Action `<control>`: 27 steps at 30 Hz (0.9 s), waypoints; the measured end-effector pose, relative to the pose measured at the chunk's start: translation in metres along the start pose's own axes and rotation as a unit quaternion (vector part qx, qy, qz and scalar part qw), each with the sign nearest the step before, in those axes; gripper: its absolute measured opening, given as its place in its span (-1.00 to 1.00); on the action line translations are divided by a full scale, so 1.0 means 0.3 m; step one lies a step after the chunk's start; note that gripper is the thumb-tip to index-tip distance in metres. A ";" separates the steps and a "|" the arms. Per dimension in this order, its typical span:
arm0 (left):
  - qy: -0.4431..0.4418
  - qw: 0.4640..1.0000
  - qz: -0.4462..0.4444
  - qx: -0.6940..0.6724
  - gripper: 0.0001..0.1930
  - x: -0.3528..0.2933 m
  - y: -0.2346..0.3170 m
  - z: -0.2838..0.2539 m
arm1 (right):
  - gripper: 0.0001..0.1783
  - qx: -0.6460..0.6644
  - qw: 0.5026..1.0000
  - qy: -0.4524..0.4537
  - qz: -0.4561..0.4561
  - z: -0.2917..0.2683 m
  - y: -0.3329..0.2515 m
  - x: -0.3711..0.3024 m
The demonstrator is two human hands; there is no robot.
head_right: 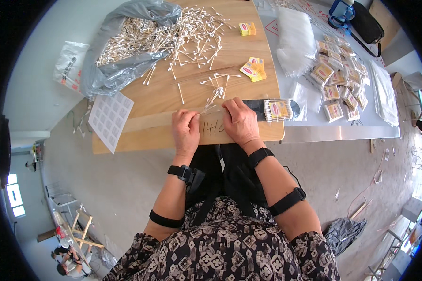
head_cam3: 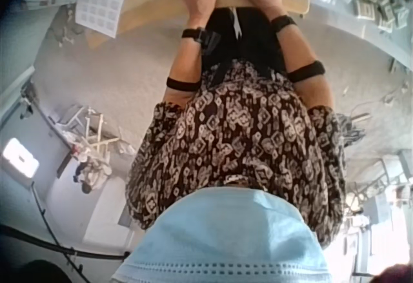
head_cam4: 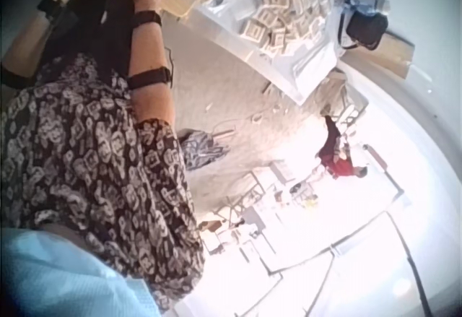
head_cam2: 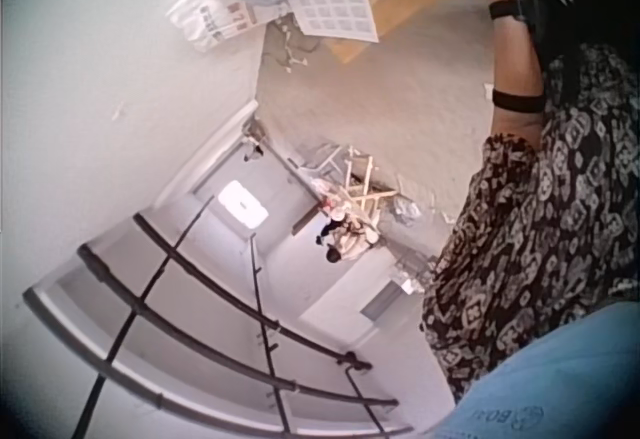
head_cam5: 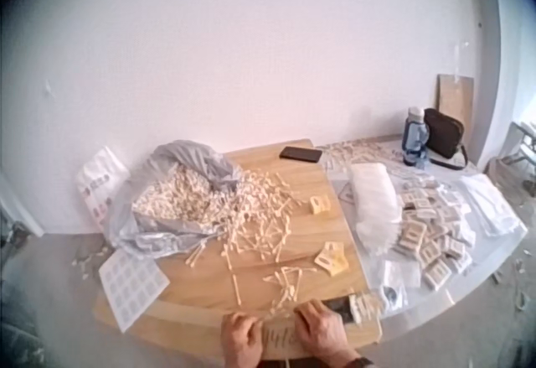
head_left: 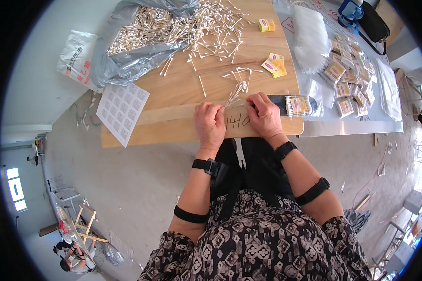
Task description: Counting and arranging cotton swabs and placing them into small plastic bags.
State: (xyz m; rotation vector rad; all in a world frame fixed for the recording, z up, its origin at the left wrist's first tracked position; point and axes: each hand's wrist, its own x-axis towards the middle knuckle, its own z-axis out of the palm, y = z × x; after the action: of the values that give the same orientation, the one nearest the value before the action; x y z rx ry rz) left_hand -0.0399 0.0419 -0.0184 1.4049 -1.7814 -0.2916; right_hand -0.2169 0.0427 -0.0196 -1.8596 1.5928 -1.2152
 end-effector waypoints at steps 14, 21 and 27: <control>-0.031 0.998 0.033 0.046 -0.79 -0.013 0.024 -0.005 | -0.77 -0.044 0.997 -0.045 -0.036 -0.014 -0.004 -0.002; -0.023 1.000 -0.015 0.005 -0.82 0.032 0.019 0.018 | -0.84 -0.039 0.997 -0.059 -0.034 -0.013 -0.006 0.000; -0.074 0.993 0.003 0.096 -0.80 0.132 0.035 0.052 | -0.95 -0.036 0.997 -0.054 -0.042 -0.015 -0.001 -0.001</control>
State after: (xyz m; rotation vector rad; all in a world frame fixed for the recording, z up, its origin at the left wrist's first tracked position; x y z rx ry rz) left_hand -0.0598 0.0057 -0.0035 1.5469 -1.9772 -0.2306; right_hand -0.2203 0.0443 -0.0170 -2.0201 1.5324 -1.0859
